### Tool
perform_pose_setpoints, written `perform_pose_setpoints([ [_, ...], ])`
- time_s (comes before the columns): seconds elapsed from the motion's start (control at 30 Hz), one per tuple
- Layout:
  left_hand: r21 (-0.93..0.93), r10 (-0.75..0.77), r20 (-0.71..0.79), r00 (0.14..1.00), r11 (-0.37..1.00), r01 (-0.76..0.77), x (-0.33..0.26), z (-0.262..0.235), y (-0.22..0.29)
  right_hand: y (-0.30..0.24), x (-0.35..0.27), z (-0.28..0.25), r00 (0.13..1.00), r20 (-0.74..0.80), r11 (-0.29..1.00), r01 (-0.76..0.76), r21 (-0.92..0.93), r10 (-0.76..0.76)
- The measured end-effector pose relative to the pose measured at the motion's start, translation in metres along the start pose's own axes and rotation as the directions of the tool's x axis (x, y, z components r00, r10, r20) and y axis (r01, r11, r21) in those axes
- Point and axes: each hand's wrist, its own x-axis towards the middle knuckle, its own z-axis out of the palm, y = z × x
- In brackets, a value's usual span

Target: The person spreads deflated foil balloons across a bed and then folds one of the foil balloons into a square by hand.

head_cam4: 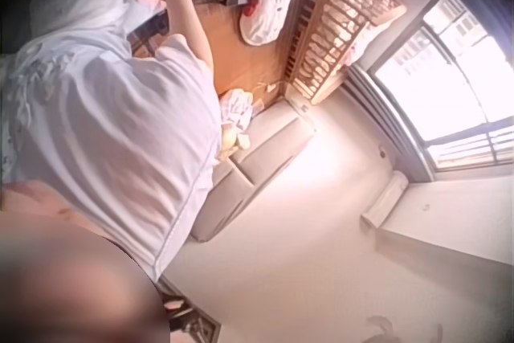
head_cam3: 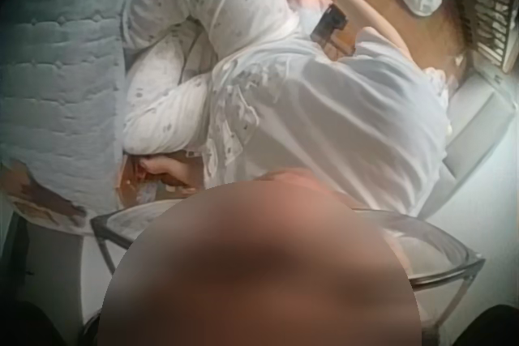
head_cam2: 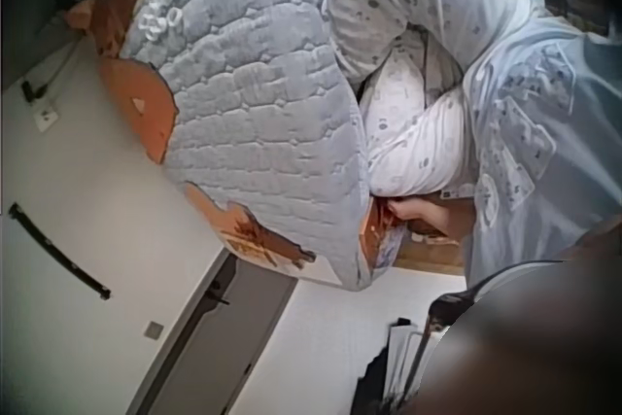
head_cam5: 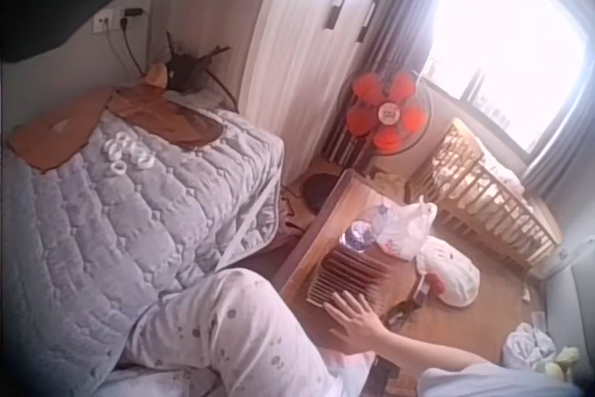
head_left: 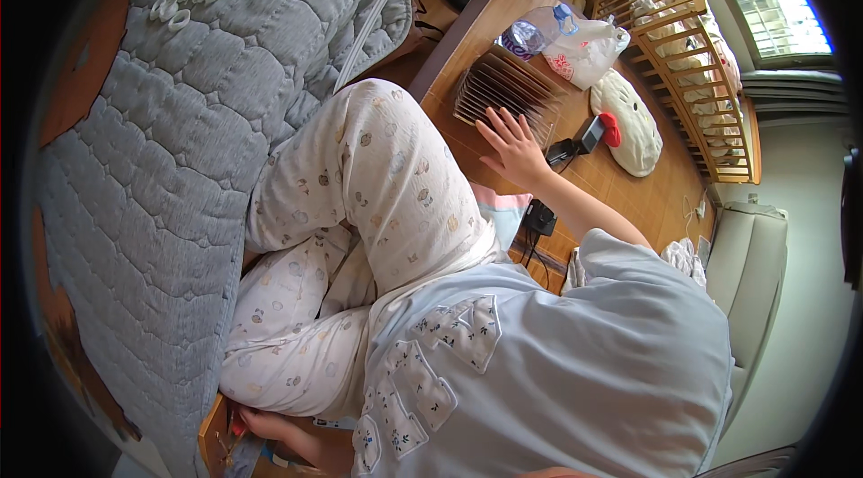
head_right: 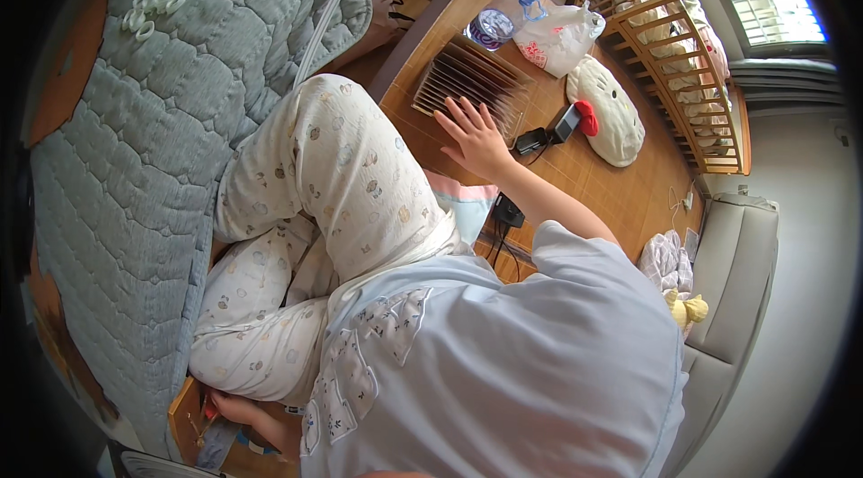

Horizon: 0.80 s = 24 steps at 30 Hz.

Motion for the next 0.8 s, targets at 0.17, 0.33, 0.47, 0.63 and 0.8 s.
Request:
perform_pose_setpoints([
  [0.17,0.136,-0.158,0.053,0.986,0.979,0.15,-0.005,-0.008,-0.018,0.029,0.013,0.004,0.995,-0.095,0.968,-0.005,-0.25,-0.02],
  [0.33,0.213,-0.245,0.134,0.96,0.953,0.214,-0.007,-0.005,-0.03,0.089,0.039,-0.007,0.973,-0.208,0.971,-0.139,-0.195,0.098],
  [0.47,0.068,-0.122,0.087,0.989,0.991,0.116,-0.008,0.004,-0.032,0.12,0.059,0.0,0.954,-0.124,0.954,-0.286,-0.089,0.275],
  [0.63,0.053,-0.095,0.106,0.99,0.995,0.089,-0.003,-0.001,-0.019,0.132,0.063,-0.001,0.933,-0.05,0.934,-0.356,0.003,0.356],
  [0.8,0.105,-0.118,0.096,0.988,0.989,0.108,-0.002,-0.008,-0.012,0.136,0.064,0.001,0.953,-0.045,0.953,-0.296,0.068,0.299],
])
